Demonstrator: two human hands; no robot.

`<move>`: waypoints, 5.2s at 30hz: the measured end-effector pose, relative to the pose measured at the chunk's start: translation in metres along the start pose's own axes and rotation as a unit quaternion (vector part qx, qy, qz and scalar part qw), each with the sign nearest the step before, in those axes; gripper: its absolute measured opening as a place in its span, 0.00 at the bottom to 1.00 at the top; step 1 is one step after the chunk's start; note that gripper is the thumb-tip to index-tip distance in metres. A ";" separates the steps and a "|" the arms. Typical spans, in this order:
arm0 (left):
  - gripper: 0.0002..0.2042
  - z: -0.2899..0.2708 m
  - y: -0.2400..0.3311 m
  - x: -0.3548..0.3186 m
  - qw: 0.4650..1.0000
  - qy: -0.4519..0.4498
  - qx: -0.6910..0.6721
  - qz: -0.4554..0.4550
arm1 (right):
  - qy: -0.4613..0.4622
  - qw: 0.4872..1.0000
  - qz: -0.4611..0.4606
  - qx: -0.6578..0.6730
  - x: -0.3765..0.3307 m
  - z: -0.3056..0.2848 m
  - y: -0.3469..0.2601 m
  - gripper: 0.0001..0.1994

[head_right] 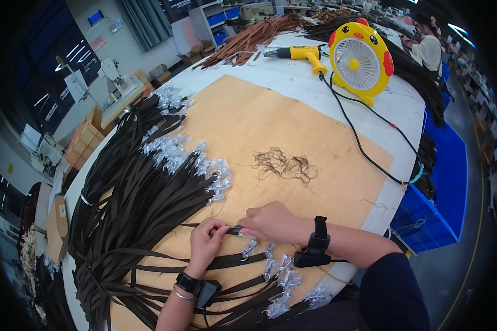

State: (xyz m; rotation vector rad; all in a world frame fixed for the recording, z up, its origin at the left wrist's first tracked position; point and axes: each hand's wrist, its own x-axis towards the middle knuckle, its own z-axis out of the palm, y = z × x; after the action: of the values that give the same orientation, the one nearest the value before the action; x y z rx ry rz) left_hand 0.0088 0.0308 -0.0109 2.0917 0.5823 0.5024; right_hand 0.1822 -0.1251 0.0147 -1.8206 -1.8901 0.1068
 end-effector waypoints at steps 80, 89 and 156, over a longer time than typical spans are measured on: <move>0.10 -0.095 0.016 -0.075 0.951 -0.142 0.240 0.132 | 0.110 0.900 0.262 0.332 0.014 0.004 0.093 0.17; 0.09 -0.097 0.049 -0.142 0.951 -0.289 0.105 0.040 | -0.024 0.951 0.098 0.294 0.016 0.005 -0.003 0.17; 0.10 -0.039 0.014 -0.027 0.997 -0.061 0.040 -0.026 | 0.022 0.970 0.112 0.213 0.033 0.050 -0.017 0.10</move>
State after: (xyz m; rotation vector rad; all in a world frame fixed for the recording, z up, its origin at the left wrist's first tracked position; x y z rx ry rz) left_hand -0.0318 0.0337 0.0180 2.1603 0.5925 0.3229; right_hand 0.1472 -0.0810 -0.0121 -1.7064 -1.4827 0.5059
